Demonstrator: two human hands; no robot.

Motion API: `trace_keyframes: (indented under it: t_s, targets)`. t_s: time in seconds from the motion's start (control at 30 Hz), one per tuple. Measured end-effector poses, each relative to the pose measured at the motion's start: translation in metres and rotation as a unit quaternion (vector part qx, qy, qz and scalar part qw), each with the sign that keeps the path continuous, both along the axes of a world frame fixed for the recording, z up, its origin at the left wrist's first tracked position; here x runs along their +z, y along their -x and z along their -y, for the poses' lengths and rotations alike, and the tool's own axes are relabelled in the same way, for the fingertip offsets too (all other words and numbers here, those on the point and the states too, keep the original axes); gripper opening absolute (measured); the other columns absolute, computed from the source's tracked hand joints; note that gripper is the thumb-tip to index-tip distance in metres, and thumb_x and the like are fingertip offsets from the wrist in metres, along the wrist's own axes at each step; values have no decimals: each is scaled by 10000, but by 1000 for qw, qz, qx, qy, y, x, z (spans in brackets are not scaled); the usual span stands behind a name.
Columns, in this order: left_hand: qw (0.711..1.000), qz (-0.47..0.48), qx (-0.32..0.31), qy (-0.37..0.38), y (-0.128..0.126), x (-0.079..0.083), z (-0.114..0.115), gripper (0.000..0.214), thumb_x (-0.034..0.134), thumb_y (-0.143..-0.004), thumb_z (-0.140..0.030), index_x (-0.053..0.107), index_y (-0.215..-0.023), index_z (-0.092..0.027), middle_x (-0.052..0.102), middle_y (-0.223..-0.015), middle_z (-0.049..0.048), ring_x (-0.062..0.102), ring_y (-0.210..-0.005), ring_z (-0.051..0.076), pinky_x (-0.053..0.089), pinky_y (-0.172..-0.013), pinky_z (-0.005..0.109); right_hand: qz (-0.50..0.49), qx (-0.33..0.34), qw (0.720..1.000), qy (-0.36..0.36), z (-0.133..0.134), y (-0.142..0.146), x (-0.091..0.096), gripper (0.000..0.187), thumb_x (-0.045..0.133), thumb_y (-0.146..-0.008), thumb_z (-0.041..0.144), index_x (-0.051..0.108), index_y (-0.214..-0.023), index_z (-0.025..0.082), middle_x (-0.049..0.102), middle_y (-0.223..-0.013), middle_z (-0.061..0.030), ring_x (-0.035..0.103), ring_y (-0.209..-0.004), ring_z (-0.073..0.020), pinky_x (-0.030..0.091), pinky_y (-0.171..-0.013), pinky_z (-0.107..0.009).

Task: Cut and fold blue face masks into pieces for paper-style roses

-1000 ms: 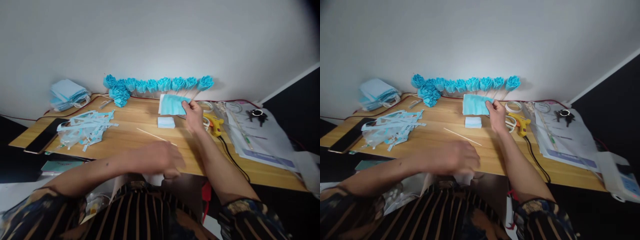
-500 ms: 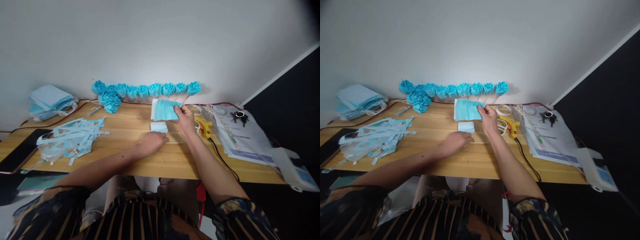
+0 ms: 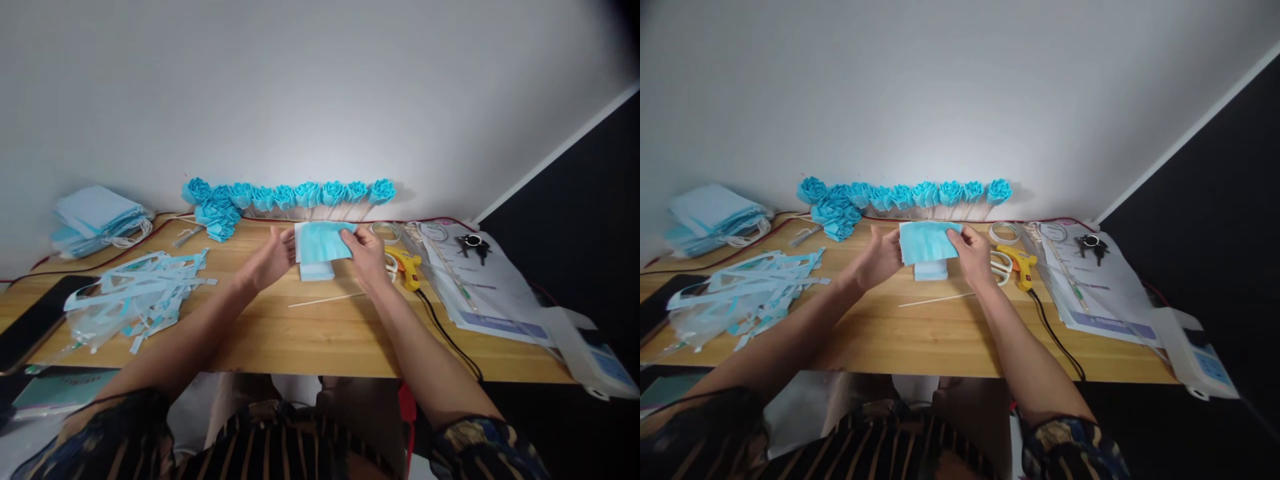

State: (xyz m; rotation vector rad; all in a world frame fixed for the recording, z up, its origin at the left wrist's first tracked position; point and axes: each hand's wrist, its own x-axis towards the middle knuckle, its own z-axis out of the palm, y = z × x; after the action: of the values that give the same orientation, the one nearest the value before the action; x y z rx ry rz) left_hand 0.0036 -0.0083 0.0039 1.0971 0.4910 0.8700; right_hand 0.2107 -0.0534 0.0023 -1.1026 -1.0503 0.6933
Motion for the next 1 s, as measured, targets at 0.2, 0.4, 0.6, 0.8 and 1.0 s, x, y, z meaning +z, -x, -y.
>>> trace_keyframes:
  t_s: [0.2, 0.4, 0.6, 0.8, 1.0]
  targets:
    - [1000, -5, 29, 5, -14, 3, 14, 722, 879, -581, -552, 618, -1175, -237, 681, -1187, 95, 663, -980, 219, 551, -755, 309, 64, -20, 998, 8, -1, -1, -5, 270, 707, -788, 449, 642, -733, 193, 524, -648, 40, 430, -607, -113, 364, -572, -244]
    - [990, -53, 127, 22, -14, -16, 11, 509, 836, -630, -539, 692, -910, -139, 685, -785, 35, 608, -682, 135, 534, -657, 282, 96, -1, 995, 6, 0, 2, -7, 258, 697, -793, 447, 665, -801, 192, 568, -706, 28, 473, -658, -126, 396, -619, -248]
    - [985, -57, 163, -9, -5, -18, 12, 396, 815, -661, -503, 670, -714, -139, 638, -653, -2, 562, -607, 99, 479, -643, 241, 53, 3, 999, 13, -2, 5, -9, 290, 713, -771, 461, 688, -878, 193, 613, -757, 20, 500, -673, -127, 415, -642, -247]
    - [982, -73, 172, -10, -5, -16, 14, 389, 803, -674, -509, 668, -681, -145, 643, -636, 11, 570, -611, 121, 462, -625, 251, 42, -13, 999, -1, -4, 5, -11, 230, 700, -776, 414, 670, -838, 194, 576, -721, 32, 462, -645, -114, 384, -615, -235]
    - [981, -77, 178, -5, -5, -14, 17, 447, 834, -619, -559, 695, -701, -141, 649, -625, 4, 559, -592, 122, 436, -593, 246, 97, -36, 995, 7, 0, 3, -9, 280, 624, -844, 427, 579, -697, 192, 391, -633, 49, 332, -603, -107, 269, -556, -246]
